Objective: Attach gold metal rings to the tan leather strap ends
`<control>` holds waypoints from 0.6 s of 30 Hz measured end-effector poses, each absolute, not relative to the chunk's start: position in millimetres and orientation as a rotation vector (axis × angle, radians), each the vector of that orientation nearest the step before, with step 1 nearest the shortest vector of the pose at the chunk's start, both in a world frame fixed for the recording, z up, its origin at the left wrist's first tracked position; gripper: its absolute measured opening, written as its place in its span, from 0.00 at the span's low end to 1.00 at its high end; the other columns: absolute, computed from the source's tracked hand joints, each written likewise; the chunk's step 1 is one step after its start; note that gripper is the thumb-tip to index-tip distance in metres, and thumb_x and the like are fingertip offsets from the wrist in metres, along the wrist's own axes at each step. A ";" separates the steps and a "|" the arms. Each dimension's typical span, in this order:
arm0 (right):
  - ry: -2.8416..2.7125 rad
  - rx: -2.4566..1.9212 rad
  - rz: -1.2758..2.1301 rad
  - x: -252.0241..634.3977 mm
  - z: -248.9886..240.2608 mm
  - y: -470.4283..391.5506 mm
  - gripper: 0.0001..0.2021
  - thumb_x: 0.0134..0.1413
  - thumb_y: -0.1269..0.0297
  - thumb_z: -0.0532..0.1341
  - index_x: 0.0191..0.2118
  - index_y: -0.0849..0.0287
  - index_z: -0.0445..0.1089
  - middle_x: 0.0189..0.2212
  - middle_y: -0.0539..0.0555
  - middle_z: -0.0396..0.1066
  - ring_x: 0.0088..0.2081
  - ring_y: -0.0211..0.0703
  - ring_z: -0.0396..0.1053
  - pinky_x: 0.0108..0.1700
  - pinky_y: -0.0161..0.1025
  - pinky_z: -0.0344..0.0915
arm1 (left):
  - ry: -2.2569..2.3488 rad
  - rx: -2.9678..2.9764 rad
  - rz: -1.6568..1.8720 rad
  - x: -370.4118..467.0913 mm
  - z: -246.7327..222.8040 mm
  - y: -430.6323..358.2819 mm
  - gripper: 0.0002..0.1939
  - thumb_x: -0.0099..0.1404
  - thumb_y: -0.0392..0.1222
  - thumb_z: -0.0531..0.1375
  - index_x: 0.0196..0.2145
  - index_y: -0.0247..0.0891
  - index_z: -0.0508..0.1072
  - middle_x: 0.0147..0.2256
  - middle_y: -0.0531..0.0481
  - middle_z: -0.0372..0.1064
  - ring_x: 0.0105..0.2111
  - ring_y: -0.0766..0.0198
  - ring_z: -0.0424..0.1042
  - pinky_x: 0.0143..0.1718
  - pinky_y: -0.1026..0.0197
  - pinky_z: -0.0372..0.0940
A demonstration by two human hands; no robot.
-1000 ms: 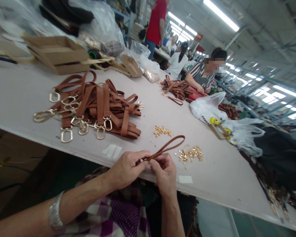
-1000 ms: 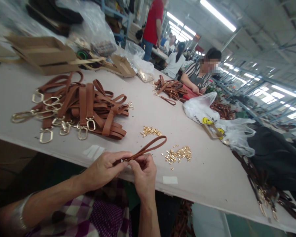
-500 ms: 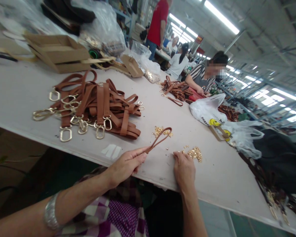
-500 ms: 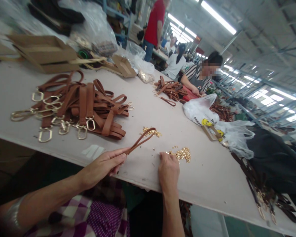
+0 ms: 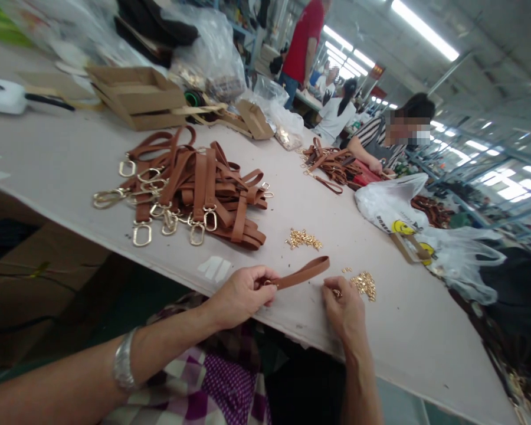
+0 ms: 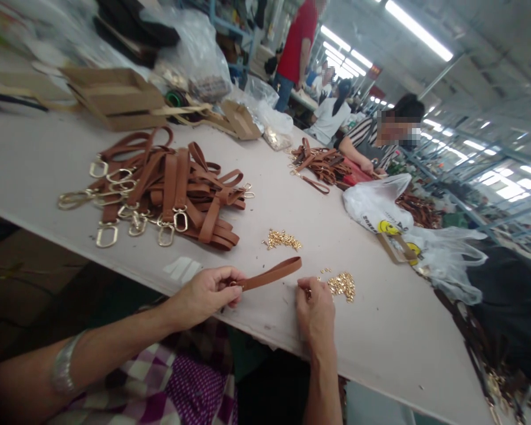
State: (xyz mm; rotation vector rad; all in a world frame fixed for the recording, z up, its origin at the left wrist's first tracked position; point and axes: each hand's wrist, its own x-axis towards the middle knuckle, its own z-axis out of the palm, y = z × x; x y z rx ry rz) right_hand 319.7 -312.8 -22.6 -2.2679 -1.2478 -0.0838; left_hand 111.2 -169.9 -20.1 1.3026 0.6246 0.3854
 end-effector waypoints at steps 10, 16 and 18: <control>-1.395 -1.726 -0.172 216.9 -22.2 -293.1 0.07 0.58 0.75 0.58 0.37 0.54 0.68 0.36 0.50 0.74 0.40 0.40 0.72 0.44 0.38 0.66 | 0.571 1.538 0.437 107.6 -20.6 -172.7 0.05 0.60 0.38 0.55 0.32 0.35 0.70 0.25 0.54 0.68 0.25 0.67 0.66 0.26 0.66 0.58; -1.576 -1.709 -0.330 215.9 -20.8 -290.8 0.11 0.56 0.80 0.57 0.38 0.55 0.67 0.35 0.52 0.75 0.40 0.41 0.72 0.43 0.39 0.68 | 0.556 1.744 0.635 105.7 -22.2 -177.7 0.06 0.57 0.30 0.55 0.29 0.35 0.71 0.26 0.53 0.66 0.28 0.67 0.64 0.28 0.66 0.56; -1.632 -1.713 -0.357 216.6 -18.4 -292.0 0.11 0.56 0.80 0.56 0.38 0.55 0.66 0.35 0.52 0.75 0.40 0.41 0.72 0.43 0.40 0.68 | 0.542 1.791 0.672 105.3 -23.0 -178.8 0.07 0.57 0.29 0.54 0.29 0.35 0.71 0.27 0.53 0.66 0.29 0.66 0.64 0.29 0.66 0.56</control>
